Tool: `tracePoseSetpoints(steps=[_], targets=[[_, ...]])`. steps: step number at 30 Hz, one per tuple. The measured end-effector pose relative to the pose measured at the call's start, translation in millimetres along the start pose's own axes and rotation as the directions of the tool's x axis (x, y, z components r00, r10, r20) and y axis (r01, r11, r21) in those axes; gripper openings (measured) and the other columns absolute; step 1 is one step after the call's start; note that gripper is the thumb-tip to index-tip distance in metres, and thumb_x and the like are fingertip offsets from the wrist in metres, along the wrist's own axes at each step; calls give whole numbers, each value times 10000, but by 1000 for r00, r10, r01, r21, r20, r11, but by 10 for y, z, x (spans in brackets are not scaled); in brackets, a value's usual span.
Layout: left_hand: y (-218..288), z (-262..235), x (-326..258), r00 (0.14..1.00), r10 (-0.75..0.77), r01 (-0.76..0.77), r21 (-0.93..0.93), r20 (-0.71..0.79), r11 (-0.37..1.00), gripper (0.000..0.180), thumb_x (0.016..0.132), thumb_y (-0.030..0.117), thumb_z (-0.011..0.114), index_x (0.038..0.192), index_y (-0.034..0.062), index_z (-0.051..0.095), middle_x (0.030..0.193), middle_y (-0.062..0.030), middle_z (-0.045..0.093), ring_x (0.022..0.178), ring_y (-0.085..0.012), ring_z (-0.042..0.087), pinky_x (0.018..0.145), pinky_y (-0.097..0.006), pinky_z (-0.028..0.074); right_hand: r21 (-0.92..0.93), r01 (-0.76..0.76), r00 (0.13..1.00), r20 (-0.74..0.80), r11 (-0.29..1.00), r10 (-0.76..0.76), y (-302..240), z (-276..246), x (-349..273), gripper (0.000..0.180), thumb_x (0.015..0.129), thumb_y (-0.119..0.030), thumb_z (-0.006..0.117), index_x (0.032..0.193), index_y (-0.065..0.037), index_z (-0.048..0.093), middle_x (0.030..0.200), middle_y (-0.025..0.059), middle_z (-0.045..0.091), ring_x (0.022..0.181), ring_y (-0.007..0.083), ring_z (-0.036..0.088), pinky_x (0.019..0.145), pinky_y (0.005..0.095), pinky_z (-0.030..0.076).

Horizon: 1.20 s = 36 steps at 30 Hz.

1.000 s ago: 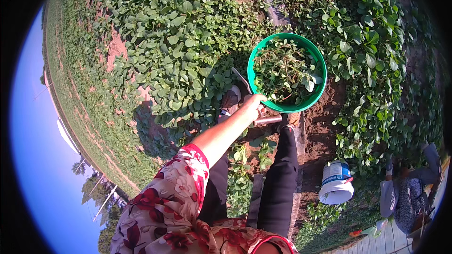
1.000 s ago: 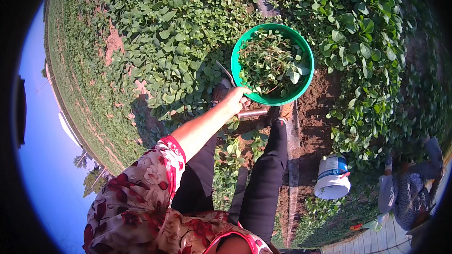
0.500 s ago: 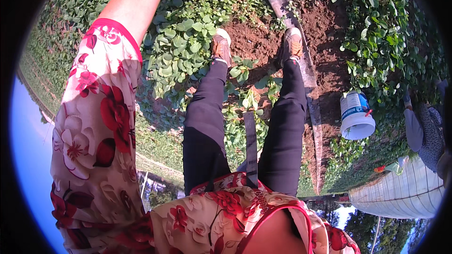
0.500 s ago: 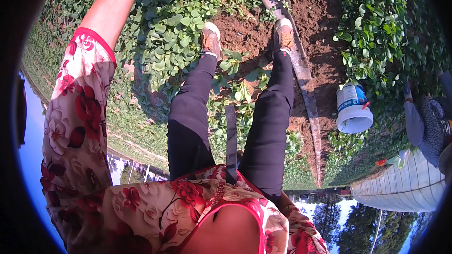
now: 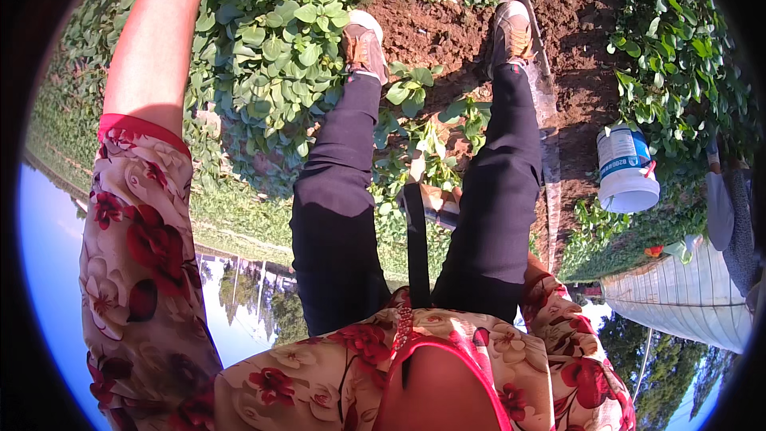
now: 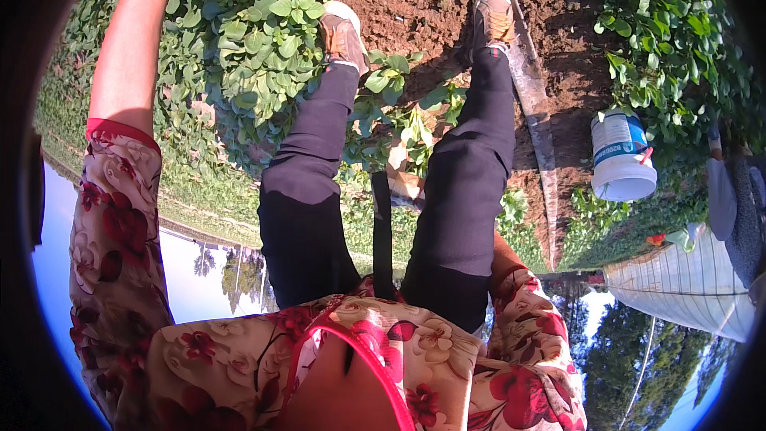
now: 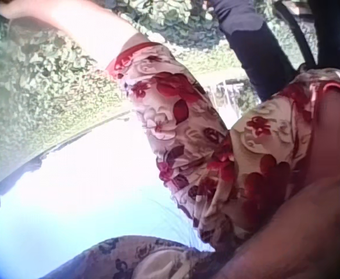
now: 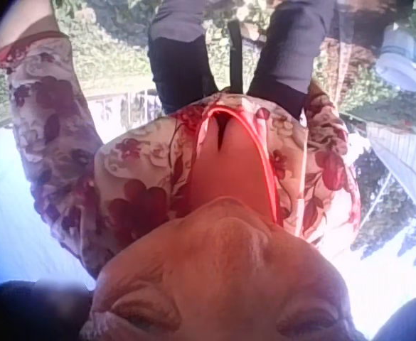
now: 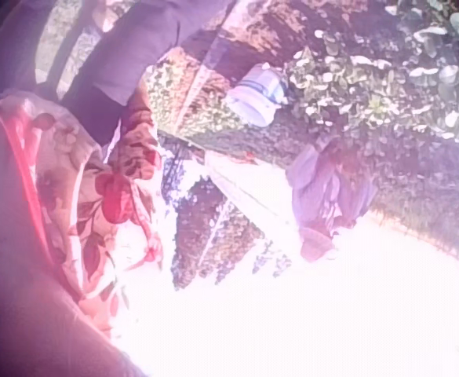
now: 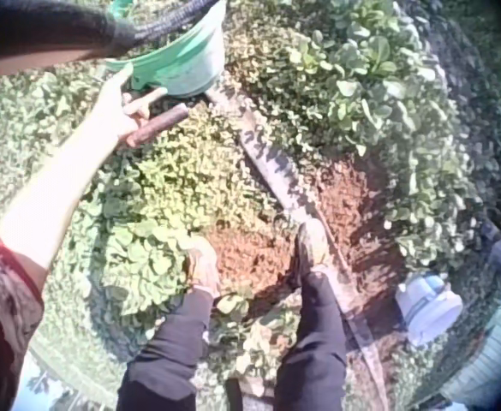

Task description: The person pulls plants from a garden bed by hand and with a small hand shovel, placing the collected foliage into buckets.

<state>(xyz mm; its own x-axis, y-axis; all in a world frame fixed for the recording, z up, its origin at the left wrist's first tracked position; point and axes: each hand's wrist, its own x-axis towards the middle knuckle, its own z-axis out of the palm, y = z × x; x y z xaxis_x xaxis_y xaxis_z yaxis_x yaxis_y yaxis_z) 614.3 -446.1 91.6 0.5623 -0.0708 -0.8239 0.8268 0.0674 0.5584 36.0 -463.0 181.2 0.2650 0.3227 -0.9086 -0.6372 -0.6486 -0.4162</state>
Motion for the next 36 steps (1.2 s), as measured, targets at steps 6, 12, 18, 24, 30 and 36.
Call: tracePoseSetpoints(steps=[6,12,18,24,30,36], targets=[[-698,-782,-159,976,-219,218,-81,4,973,295,892,359,586,847,68,567,665,-23,583,341,-89,278,336,-221,255,-144,86,996,40,986,-81,0,30,648,588,635,-213,749,1146,-69,497,895,140,648,831,296,659,707,460,496],[-1539,-1267,-256,936,-343,335,-112,-71,936,218,872,313,591,762,127,560,580,20,526,353,-103,323,344,-237,260,-247,175,983,-5,953,-182,-22,88,945,522,576,-175,749,1044,-82,536,851,137,635,778,329,654,659,464,484],[-2055,-1440,-349,910,-414,413,-124,16,902,219,909,253,536,985,48,558,638,-1,523,404,-112,344,418,-250,312,-523,267,912,-134,810,-387,-311,90,1076,238,729,-205,645,939,-117,575,762,57,608,678,217,617,665,409,460],[-2120,-1321,-472,917,-392,390,-36,-72,920,288,917,312,478,902,79,648,591,13,486,438,-148,412,408,-272,369,-454,330,913,-68,828,-402,-366,-136,1547,176,779,-252,641,914,-144,611,775,23,633,736,193,645,642,369,427],[-2078,-1711,-317,911,-407,412,-109,70,905,285,903,241,556,1035,-11,577,701,-40,552,425,-111,378,470,-245,363,-294,361,930,182,885,-319,-390,-426,2000,482,642,-244,736,1083,-137,574,925,89,645,921,263,639,762,403,465],[-2088,-1716,-249,883,-466,470,-143,61,871,344,958,241,506,1145,-46,540,754,-64,573,387,-76,315,451,-212,318,-310,338,881,437,888,-183,-448,-684,2364,576,565,-137,687,1131,-127,577,925,95,655,949,279,638,759,379,488]])
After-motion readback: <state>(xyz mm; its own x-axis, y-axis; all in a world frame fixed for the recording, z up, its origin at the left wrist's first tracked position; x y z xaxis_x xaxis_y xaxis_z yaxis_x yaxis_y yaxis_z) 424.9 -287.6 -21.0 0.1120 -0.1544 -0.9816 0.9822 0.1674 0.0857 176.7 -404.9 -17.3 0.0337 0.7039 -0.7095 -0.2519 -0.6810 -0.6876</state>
